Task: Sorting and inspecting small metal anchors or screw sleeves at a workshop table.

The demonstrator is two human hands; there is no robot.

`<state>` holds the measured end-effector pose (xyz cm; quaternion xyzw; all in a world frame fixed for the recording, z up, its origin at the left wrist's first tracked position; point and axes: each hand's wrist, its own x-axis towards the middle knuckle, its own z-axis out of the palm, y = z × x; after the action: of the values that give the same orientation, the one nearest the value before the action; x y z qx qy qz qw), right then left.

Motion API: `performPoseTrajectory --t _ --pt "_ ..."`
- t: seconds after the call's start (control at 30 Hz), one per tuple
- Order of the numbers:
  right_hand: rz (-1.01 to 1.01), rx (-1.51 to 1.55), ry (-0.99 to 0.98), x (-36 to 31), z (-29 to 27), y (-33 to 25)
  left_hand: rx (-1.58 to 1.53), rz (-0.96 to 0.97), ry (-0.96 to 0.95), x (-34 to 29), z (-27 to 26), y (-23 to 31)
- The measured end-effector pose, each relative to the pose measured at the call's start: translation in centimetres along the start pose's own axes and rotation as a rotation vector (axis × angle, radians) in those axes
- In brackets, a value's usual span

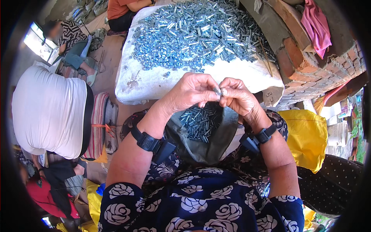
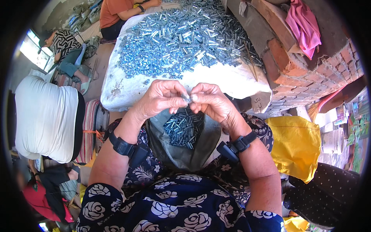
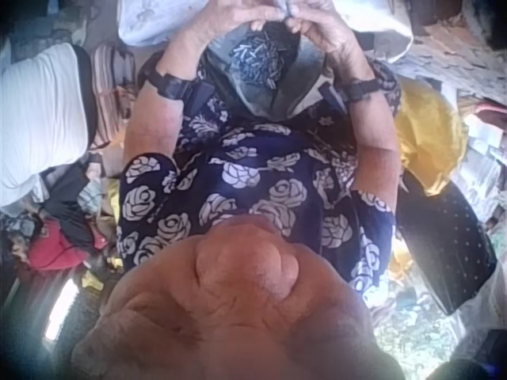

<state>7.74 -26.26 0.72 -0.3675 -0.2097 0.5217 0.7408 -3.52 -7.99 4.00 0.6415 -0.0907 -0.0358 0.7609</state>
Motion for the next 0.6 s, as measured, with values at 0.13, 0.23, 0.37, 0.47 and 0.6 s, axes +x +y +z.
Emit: performPoseTrajectory --t 0.13,0.23,0.37,0.47,0.6 --pt "0.117 -0.479 0.006 -0.4 0.4 -1.9 0.258 -0.142 -0.107 -0.2 -0.6 0.4" --pt "0.166 -0.696 0.022 0.0 1.2 -2.2 0.543 0.031 0.092 0.4 -1.6 -0.3" --pt "0.009 -0.909 0.139 1.7 0.3 -2.1 0.932 0.117 0.421 2.4 -3.2 -1.3" --pt "-0.192 -1.018 0.308 4.1 -1.3 -1.6 1.133 0.165 0.517 4.1 -4.0 -1.9" --pt "-0.440 -1.257 0.518 6.8 -2.8 -1.0 1.416 0.315 0.470 6.4 -4.1 -3.6"
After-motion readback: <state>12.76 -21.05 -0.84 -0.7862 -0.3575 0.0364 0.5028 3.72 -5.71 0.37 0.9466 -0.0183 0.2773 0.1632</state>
